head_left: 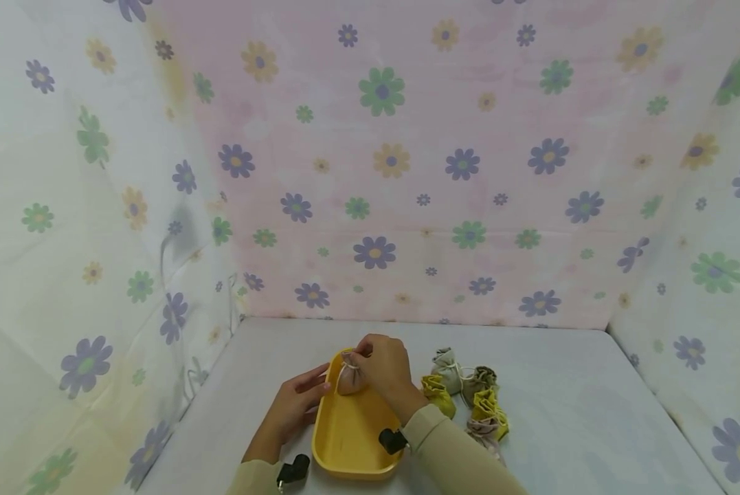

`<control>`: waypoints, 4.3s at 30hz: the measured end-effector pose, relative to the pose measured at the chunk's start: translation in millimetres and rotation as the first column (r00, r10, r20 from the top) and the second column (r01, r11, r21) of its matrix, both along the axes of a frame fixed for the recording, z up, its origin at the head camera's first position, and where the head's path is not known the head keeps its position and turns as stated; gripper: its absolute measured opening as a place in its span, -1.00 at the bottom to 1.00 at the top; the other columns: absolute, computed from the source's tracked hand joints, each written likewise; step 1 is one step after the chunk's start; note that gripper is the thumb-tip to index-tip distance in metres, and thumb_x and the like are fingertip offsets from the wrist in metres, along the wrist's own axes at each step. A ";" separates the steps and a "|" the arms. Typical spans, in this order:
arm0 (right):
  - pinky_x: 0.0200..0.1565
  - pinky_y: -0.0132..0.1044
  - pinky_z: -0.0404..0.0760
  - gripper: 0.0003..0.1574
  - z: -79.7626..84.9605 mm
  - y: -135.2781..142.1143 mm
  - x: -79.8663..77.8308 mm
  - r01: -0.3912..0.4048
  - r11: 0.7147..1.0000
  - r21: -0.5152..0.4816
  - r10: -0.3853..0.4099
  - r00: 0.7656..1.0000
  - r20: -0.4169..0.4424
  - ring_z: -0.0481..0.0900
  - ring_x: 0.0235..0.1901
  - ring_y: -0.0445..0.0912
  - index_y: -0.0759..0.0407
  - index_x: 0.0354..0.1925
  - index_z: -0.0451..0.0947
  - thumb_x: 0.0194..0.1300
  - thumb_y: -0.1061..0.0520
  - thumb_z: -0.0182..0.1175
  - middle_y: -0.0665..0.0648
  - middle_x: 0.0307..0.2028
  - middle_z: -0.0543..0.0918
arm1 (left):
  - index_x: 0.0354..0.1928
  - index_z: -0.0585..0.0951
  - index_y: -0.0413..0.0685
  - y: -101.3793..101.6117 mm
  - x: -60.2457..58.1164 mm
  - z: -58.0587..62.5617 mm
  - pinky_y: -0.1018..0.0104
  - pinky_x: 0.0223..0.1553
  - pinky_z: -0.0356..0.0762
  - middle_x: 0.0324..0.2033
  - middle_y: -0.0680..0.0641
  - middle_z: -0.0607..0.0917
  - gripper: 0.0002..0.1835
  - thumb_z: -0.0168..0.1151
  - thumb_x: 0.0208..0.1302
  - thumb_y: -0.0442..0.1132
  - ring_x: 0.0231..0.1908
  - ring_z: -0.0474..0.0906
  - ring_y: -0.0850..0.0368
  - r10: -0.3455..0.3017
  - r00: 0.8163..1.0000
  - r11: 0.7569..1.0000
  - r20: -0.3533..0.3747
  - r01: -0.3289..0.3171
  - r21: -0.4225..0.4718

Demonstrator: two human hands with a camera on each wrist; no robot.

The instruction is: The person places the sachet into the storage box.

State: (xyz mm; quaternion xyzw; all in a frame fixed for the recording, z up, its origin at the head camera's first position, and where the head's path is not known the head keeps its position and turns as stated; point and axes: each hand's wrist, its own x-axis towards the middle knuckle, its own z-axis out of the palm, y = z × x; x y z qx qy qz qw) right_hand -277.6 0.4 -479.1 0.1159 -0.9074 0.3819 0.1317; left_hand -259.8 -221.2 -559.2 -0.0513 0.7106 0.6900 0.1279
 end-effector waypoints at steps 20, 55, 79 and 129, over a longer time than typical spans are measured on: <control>-0.32 -0.33 0.66 -0.67 4.5 8.8 14.5 0.017 0.993 0.113 -0.014 0.999 -0.029 0.62 -0.38 -0.25 -0.07 -0.24 0.75 0.22 -0.24 0.49 -0.09 -0.29 0.79 | 0.48 0.47 0.15 0.3 0.6 -0.4 0.01 0.03 0.76 0.45 -0.29 0.45 -0.26 0.44 0.28 0.10 0.19 0.67 -0.11 0.000 1.000 1.000 0.008 0.000 -0.012; -0.05 -0.11 0.74 -0.62 11.9 78.0 82.7 0.173 0.981 0.093 -0.142 0.952 -0.271 0.70 -0.08 -0.15 -0.20 -0.23 0.74 0.00 -0.21 0.64 -0.17 -0.17 0.74 | 0.50 0.44 0.16 1.3 1.5 1.6 0.01 0.00 0.77 0.47 -0.27 0.42 -0.26 0.41 0.32 0.10 0.19 0.67 -0.10 -0.006 1.000 1.000 0.013 0.007 -0.014; 0.09 0.13 0.58 -0.48 -8.7 134.9 113.8 0.359 0.933 -0.020 -0.358 0.927 -0.112 0.58 0.01 0.08 -0.07 -0.13 0.77 -0.08 -0.12 0.70 0.02 -0.03 0.70 | 0.47 0.49 0.19 3.7 1.0 0.7 0.03 -0.03 0.78 0.45 -0.27 0.45 -0.22 0.49 0.21 0.14 0.13 0.70 -0.05 0.043 0.999 0.999 0.027 -0.042 -0.032; -0.43 -0.37 0.49 -0.39 -39.6 150.6 135.2 0.599 0.796 -0.090 -0.589 0.800 0.115 0.62 -0.35 -0.10 0.20 0.00 0.47 0.09 0.08 0.57 0.09 -0.33 0.69 | 0.46 0.50 0.20 4.1 0.3 -0.9 0.04 -0.04 0.79 0.45 -0.26 0.46 -0.24 0.47 0.23 0.14 0.12 0.71 -0.05 0.048 0.998 0.999 0.033 -0.047 -0.023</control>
